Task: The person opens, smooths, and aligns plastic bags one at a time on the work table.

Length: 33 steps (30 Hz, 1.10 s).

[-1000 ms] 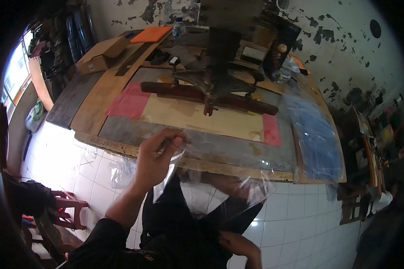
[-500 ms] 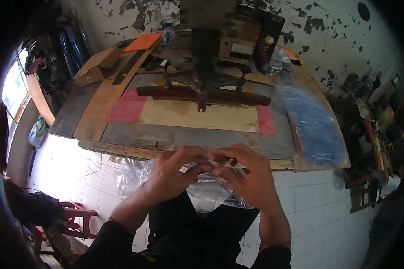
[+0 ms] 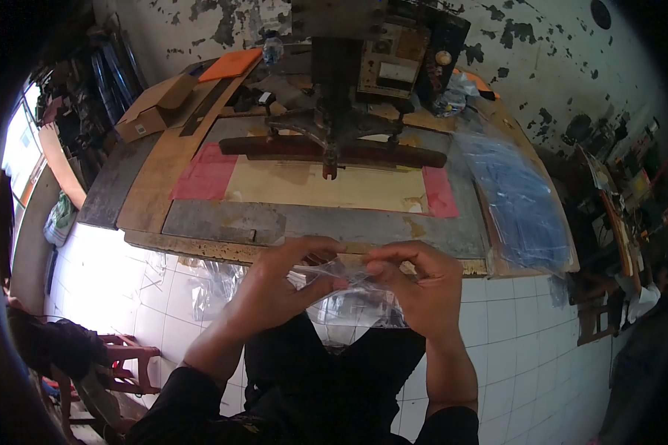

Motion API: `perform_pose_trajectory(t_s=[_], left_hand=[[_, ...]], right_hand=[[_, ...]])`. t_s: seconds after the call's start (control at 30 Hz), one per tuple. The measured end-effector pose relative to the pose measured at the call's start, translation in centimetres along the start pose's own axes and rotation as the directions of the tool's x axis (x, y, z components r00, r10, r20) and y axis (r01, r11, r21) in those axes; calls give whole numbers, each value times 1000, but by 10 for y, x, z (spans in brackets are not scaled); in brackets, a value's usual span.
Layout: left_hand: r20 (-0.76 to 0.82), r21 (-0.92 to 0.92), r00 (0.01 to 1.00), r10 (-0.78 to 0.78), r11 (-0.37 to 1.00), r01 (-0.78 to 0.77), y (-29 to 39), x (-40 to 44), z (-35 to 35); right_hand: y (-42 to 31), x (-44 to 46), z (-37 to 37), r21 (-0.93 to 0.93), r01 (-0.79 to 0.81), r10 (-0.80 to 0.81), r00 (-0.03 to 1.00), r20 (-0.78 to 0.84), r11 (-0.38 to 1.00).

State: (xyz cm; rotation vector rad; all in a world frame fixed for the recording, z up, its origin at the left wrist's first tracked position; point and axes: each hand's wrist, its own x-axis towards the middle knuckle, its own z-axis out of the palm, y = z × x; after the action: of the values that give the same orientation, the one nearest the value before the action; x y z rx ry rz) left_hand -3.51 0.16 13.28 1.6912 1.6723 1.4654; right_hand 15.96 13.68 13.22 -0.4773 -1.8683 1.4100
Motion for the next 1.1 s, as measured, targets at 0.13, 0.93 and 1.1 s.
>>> perform_pose_trajectory(t_s=[0.13,0.93,1.1], left_hand=[[105,142,992,-65,989,50,5,-3,-10],[148,257,956,-254,943,211,-37,-19,-24],[67,267,996,63,960,-79,-52,-24,-40]], right_hand=[[3,5,-4,-21,38,-39,995,-89,999],[15,21,-55,-252,45,-95,977,-190,967],[28,18,-71,-34,79,-86,960,-266,996]])
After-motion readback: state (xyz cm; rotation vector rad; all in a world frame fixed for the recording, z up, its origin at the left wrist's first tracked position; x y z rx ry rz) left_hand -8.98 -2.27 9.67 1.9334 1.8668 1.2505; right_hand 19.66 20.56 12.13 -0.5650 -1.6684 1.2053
